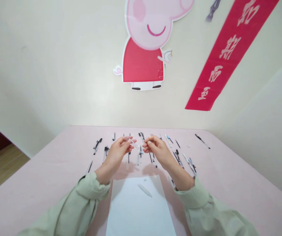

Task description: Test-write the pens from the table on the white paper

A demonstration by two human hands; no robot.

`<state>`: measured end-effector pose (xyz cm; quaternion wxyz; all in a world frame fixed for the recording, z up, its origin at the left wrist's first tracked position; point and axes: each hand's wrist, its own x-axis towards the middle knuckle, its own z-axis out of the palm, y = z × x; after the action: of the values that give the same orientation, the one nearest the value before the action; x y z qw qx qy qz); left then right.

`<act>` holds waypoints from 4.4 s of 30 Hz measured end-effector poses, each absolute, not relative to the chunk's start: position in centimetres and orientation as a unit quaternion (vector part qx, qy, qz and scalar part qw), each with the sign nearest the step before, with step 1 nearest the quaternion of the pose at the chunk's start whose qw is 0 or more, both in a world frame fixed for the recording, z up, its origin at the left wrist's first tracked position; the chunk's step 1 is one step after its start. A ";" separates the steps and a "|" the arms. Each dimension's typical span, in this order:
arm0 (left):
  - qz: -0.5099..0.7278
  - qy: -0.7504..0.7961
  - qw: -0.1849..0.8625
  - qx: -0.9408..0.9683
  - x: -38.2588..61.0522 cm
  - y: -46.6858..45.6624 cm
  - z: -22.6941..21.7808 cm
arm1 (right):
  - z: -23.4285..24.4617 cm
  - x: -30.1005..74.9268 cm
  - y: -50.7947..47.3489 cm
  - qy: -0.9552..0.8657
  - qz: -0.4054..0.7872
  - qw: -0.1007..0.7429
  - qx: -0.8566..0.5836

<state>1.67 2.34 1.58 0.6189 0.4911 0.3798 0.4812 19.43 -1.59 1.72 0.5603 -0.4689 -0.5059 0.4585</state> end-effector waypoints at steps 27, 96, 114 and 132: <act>0.431 0.390 0.575 0.575 3.9 5.6 -1.3 | -1.2 18.5 2.9 -0.701 0.226 0.399 -0.547; 0.532 0.339 0.676 0.381 3.3 5.7 -0.4 | -0.5 18.2 2.8 -0.556 0.282 0.554 -0.553; 0.491 0.293 0.785 0.238 3.6 5.6 -0.5 | -0.4 18.5 3.1 -0.468 0.459 0.584 -0.479; 0.496 0.418 0.618 0.444 2.9 3.4 0.2 | 2.3 19.1 1.7 -0.542 0.322 0.596 -0.498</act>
<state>2.88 3.36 0.23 0.6181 0.4438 0.4182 0.4960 19.11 1.72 2.32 0.5957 -0.4975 -0.5421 0.3221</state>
